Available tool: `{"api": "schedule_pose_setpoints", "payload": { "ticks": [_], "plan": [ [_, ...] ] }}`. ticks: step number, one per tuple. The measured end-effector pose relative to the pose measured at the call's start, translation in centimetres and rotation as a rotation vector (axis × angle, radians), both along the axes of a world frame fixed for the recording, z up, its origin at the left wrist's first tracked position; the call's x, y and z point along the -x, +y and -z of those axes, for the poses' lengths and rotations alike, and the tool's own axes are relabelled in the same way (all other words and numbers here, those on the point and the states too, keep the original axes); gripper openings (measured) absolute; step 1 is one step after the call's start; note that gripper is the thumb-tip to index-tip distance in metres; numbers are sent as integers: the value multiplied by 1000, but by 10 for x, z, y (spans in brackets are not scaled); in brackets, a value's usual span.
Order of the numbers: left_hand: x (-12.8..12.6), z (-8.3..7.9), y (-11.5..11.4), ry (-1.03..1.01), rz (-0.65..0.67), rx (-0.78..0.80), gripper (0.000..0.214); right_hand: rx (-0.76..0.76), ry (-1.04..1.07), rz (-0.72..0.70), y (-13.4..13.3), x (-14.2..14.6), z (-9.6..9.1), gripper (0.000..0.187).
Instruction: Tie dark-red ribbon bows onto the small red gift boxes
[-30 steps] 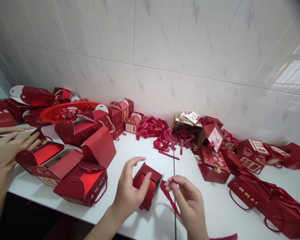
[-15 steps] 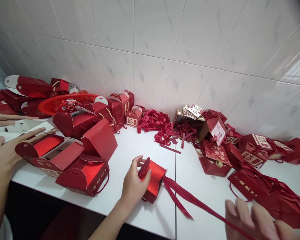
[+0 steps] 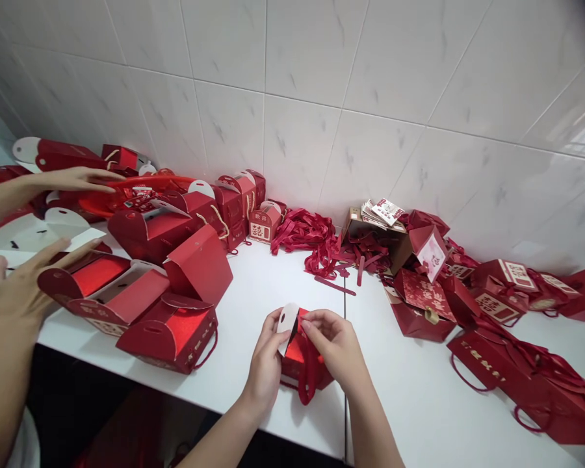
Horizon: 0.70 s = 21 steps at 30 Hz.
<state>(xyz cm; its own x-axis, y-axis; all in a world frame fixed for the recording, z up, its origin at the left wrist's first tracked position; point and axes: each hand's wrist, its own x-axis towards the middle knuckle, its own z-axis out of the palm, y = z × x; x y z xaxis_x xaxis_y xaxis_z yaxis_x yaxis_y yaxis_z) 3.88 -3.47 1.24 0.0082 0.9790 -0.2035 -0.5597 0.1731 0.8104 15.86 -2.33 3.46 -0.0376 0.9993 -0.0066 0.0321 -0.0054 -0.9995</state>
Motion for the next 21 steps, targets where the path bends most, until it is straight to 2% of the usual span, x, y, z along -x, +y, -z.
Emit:
{"api": "schedule_pose_setpoints", "payload": {
  "ticks": [4,10,16,21],
  "plan": [
    [0,4,-2,6,-6,-46,33,20,-143,-62,3,1,-5,19],
    [1,7,-5,87,52,-105,29,19,-196,-110,3,2,-9,19],
    [2,9,-5,80,62,-137,29,-2,-177,-161,6,-2,-6,20],
    [5,7,4,162,80,-162,27,-2,-162,-116,6,1,-3,17]
  ]
}}
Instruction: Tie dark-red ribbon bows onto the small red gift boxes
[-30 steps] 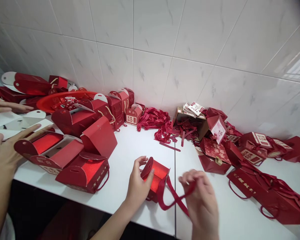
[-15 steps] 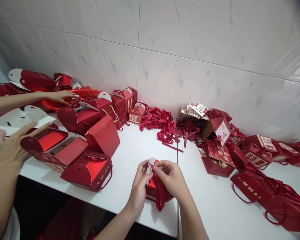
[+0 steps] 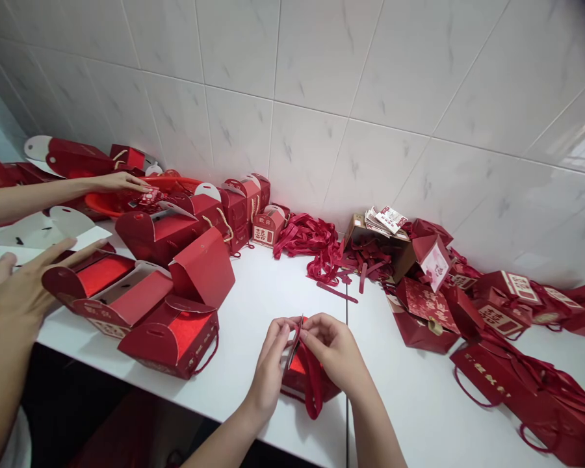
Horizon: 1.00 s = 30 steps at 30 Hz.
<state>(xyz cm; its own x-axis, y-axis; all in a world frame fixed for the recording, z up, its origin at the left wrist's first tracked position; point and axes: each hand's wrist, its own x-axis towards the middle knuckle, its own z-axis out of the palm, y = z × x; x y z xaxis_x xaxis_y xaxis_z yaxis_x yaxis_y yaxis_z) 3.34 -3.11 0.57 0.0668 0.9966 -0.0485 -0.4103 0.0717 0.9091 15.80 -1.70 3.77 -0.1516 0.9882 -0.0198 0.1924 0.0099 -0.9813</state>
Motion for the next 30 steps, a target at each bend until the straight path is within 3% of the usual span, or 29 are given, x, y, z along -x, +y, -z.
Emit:
{"api": "schedule_pose_setpoints", "payload": {
  "ticks": [4,9,14,17,20,23,27,28,30],
  "plan": [
    [7,-9,12,149,36,-24,21,-27,-34,56,-1,3,1,17],
    [17,-6,21,420,-58,-151,18,-33,-15,105,-8,0,-6,20],
    [45,20,22,1209,-195,-290,14,-300,99,334,-40,-27,-5,14],
    [68,31,21,1476,-234,-193,15,-232,54,390,-61,-50,8,22],
    [82,31,17,1445,-304,-97,10,-79,-58,297,-72,-64,25,36],
    [79,22,8,1233,-327,-148,13,62,-132,209,-72,-65,39,45],
    [58,8,-6,917,58,-158,28,135,-121,224,-66,-55,50,49],
    [53,5,-8,850,118,-130,29,143,-82,246,-64,-53,53,50],
    [45,2,-5,679,105,-55,26,166,72,323,-59,-49,57,52]
  ]
}}
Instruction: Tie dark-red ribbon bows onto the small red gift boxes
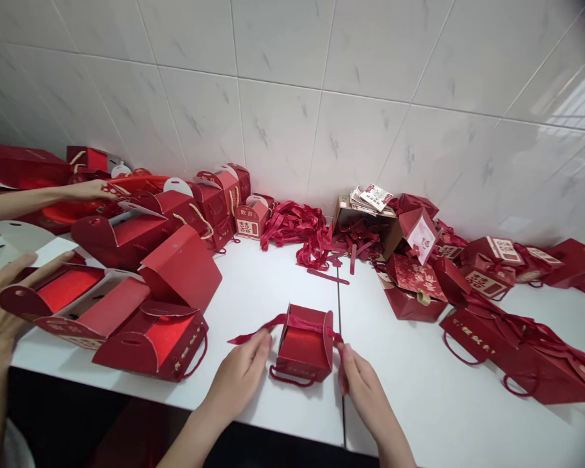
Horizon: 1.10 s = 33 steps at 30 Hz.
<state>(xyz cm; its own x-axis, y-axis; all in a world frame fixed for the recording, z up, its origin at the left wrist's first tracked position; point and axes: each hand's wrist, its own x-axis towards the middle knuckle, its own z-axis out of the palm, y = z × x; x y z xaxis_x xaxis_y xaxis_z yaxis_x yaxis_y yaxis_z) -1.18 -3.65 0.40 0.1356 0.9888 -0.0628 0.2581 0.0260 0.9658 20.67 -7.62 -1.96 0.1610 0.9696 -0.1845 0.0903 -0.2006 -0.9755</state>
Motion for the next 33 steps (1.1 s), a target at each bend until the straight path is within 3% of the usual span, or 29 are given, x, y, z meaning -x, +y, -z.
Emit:
{"api": "schedule_pose_setpoints", "payload": {
  "ticks": [3,6,10,15,20,25,29,33],
  "plan": [
    [-7,-4,11,-414,-131,119,30,-52,384,201,8,3,2,44],
    [-9,-7,22,-768,-161,238,34,-134,727,329,13,3,-3,37],
    [-7,-7,29,-921,-206,379,12,-160,902,386,16,-1,-6,27],
    [-2,1,29,-1070,-339,494,15,-151,977,427,16,-2,-2,17],
    [5,-6,28,-1107,-299,426,14,-229,805,475,15,1,-8,19],
    [2,-32,36,-893,-262,58,18,-391,525,576,20,-4,-23,21],
    [-9,-59,43,-624,-155,-173,26,-545,253,563,27,-10,-49,24],
    [-26,-88,45,-389,41,-287,27,-650,-19,430,33,-10,-82,23]
  ]
}}
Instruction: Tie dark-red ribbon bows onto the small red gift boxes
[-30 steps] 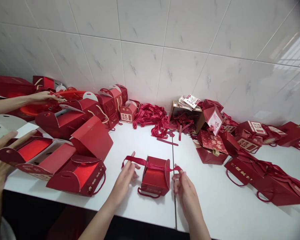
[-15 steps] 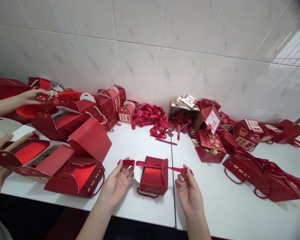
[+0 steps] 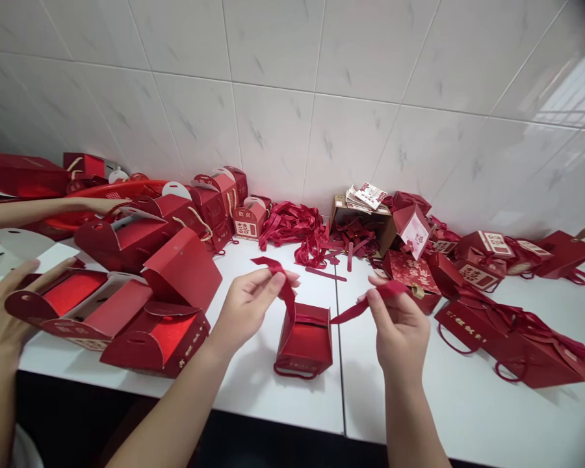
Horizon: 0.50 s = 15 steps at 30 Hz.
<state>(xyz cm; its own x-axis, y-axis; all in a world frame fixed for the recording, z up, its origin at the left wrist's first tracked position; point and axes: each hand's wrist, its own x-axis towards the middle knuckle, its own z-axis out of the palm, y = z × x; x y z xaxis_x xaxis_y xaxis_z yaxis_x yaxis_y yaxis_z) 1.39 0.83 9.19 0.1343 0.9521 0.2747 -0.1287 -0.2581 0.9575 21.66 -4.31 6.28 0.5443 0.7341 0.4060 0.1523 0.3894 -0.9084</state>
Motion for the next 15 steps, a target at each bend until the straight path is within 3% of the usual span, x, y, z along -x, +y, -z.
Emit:
{"api": "schedule_pose_setpoints", "payload": {
  "ticks": [6,11,15],
  "plan": [
    [-18,-27,1,-21,54,-65,18,-42,-227,-151,10,5,-32,20],
    [-19,-35,6,-51,151,-104,17,-131,-134,-185,18,6,-41,17],
    [-20,-38,8,-69,153,-132,15,-167,-12,-271,21,4,-45,15]
  ]
}}
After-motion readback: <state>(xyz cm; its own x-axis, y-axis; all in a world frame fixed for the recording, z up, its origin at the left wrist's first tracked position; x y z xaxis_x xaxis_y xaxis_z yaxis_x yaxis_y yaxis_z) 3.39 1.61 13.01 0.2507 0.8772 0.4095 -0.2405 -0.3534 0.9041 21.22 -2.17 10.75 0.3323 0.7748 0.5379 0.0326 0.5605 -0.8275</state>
